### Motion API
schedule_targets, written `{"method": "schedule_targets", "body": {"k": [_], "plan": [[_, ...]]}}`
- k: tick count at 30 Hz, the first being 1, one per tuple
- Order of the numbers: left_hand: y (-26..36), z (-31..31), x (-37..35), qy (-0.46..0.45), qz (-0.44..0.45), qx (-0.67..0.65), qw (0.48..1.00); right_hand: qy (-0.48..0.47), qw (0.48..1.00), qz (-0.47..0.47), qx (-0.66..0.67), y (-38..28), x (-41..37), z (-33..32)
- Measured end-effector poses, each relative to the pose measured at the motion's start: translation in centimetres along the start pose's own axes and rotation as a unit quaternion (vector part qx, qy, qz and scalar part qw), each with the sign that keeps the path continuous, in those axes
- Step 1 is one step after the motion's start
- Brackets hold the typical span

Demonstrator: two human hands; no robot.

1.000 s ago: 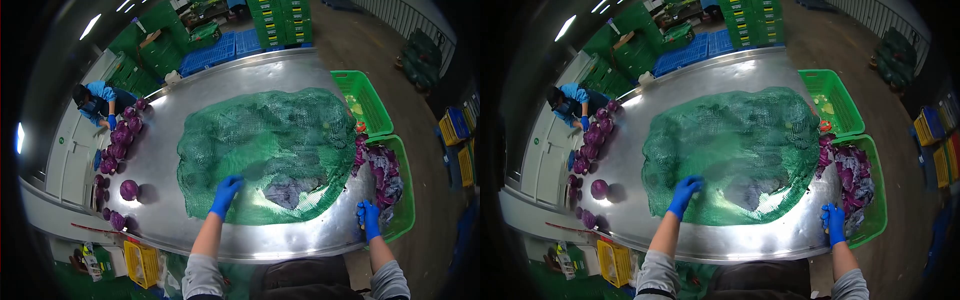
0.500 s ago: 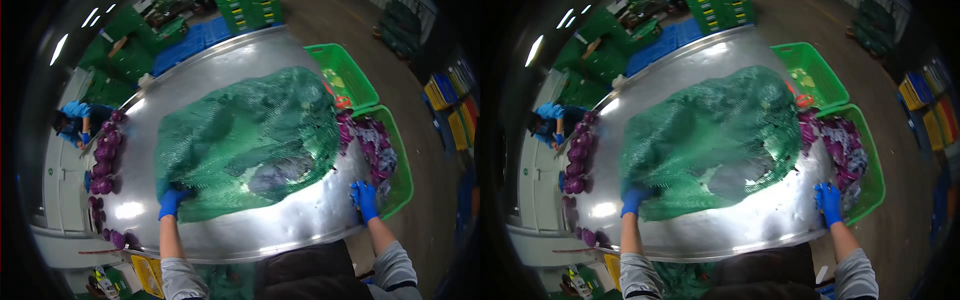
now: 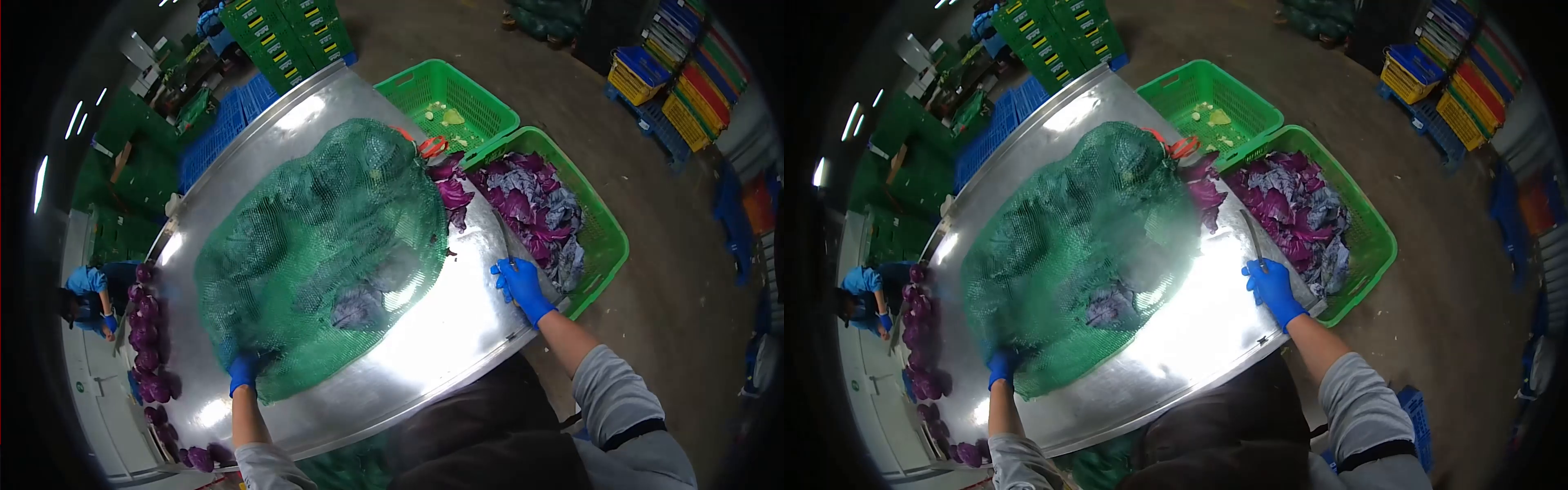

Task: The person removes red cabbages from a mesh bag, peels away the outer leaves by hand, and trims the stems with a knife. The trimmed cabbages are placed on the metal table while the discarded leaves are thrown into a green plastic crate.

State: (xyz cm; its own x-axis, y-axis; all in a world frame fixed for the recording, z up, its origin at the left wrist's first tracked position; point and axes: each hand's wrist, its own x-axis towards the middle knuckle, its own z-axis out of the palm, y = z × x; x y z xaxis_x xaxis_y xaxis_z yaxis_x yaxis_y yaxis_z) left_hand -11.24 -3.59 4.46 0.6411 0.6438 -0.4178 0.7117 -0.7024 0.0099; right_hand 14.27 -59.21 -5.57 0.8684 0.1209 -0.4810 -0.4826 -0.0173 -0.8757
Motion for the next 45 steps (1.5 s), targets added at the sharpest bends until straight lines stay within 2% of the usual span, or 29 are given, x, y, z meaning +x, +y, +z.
{"method": "schedule_targets", "body": {"k": [1, 3, 5, 6, 7, 9, 11, 12, 13, 14, 15, 16, 17, 18, 20, 21, 22, 24, 26, 28, 30, 34, 36, 37, 39, 41, 42, 43, 45], "plan": [[0.0, 0.3, 0.2, 0.002, -0.002, 0.003, 1.0, -0.005, 1.0, 0.004, 0.0, 0.2, -0.1, -0.1], [0.0, 1.3, 1.4, -0.077, -0.079, -0.125, 0.986, -0.005, 1.0, -0.002, 0.006, 0.6, 0.1, -0.2], [13.2, -4.8, -7.2, -0.021, -0.033, -0.268, 0.963, -0.007, 1.0, -0.004, 0.01, 0.7, 0.1, 0.0], [15.4, -4.6, -8.5, 0.099, 0.082, -0.188, 0.974, -0.007, 1.0, 0.007, 0.01, 0.3, -0.1, 0.1], [17.3, -4.3, -9.5, 0.213, 0.194, -0.103, 0.952, -0.005, 1.0, 0.018, 0.008, -0.1, -0.2, 0.0], [22.5, -4.2, -12.1, 0.211, 0.313, -0.177, 0.909, -0.016, 1.0, 0.015, 0.013, -0.3, -0.2, 0.0], [27.0, -2.3, -13.5, 0.169, 0.364, -0.262, 0.877, -0.016, 1.0, -0.003, 0.02, 0.9, 0.6, 0.1], [29.0, -1.1, -13.9, 0.165, 0.37, -0.268, 0.874, -0.066, 0.998, 0.015, 0.015, 2.1, 1.5, -0.7], [31.0, 0.3, -14.0, 0.137, 0.378, -0.274, 0.874, -0.067, 0.962, -0.184, -0.192, 3.4, 2.0, -1.5], [32.9, 1.5, -14.0, 0.108, 0.387, -0.279, 0.872, -0.063, 0.846, -0.364, -0.385, 4.0, 2.2, -1.8], [34.8, 2.6, -14.1, 0.103, 0.391, -0.284, 0.869, -0.06, 0.88, -0.298, -0.366, 0.4, -0.7, -1.4], [36.6, 3.7, -14.1, 0.049, 0.339, -0.226, 0.912, -0.059, 0.909, -0.229, -0.344, -3.4, -3.8, -0.7], [37.9, 4.6, -14.1, -0.006, 0.283, -0.164, 0.945, -0.032, 0.908, -0.346, -0.234, -2.4, -4.1, -0.8], [38.8, 5.4, -14.3, -0.01, 0.283, -0.167, 0.945, -0.02, 0.875, -0.36, -0.324, -4.2, -5.7, -1.0], [39.7, 6.9, -14.5, 0.11, 0.345, -0.158, 0.918, -0.101, 0.882, -0.28, -0.366, -5.5, -7.6, -1.7], [40.3, 7.2, -14.6, 0.139, 0.382, -0.189, 0.894, -0.101, 0.882, -0.276, -0.368, -5.4, -8.2, -1.9], [40.8, 7.2, -14.4, 0.137, 0.383, -0.192, 0.893, -0.114, 0.87, -0.277, -0.392, -5.4, -8.4, -2.1], [41.1, 6.5, -14.9, 0.027, 0.315, -0.259, 0.913, -0.127, 0.861, -0.264, -0.417, -5.4, -9.2, -2.7], [41.5, 6.4, -14.7, 0.035, 0.311, -0.254, 0.915, -0.15, 0.875, -0.223, -0.403, -5.9, -9.6, -2.9], [41.9, 5.8, -14.7, 0.007, 0.267, -0.225, 0.937, -0.146, 0.882, -0.206, -0.398, -6.5, -10.0, -2.8], [42.1, 6.1, -14.1, 0.013, 0.276, -0.212, 0.938, -0.153, 0.855, -0.223, -0.443, -7.3, -9.8, -2.9], [42.7, 6.7, -13.6, 0.028, 0.274, -0.14, 0.951, -0.172, 0.857, -0.216, -0.436, -5.9, -7.8, -2.6], [43.3, 5.7, -13.2, 0.006, 0.261, -0.143, 0.955, -0.178, 0.869, -0.112, -0.448, -6.9, -6.7, -1.7], [43.4, 5.3, -13.2, -0.016, 0.248, -0.147, 0.957, -0.18, 0.868, -0.113, -0.449, -6.5, -6.7, -1.7], [43.6, 4.9, -13.3, -0.023, 0.237, -0.145, 0.96, -0.141, 0.847, -0.215, -0.466, -5.1, -6.2, -2.0], [43.7, 5.3, -13.7, -0.035, 0.224, -0.14, 0.964, -0.135, 0.833, -0.226, -0.487, -3.6, -4.9, -1.8], [44.0, 5.7, -13.8, -0.01, 0.23, -0.124, 0.965, -0.127, 0.819, -0.238, -0.507, -3.4, -4.5, -1.6], [44.3, 5.9, -13.9, 0.02, 0.236, -0.109, 0.965, -0.129, 0.8, -0.167, -0.562, -3.5, -3.7, -1.2], [43.6, 5.8, -13.7, 0.022, 0.235, -0.149, 0.96, -0.148, 0.796, -0.153, -0.567, -4.2, -2.8, -0.7]]}}
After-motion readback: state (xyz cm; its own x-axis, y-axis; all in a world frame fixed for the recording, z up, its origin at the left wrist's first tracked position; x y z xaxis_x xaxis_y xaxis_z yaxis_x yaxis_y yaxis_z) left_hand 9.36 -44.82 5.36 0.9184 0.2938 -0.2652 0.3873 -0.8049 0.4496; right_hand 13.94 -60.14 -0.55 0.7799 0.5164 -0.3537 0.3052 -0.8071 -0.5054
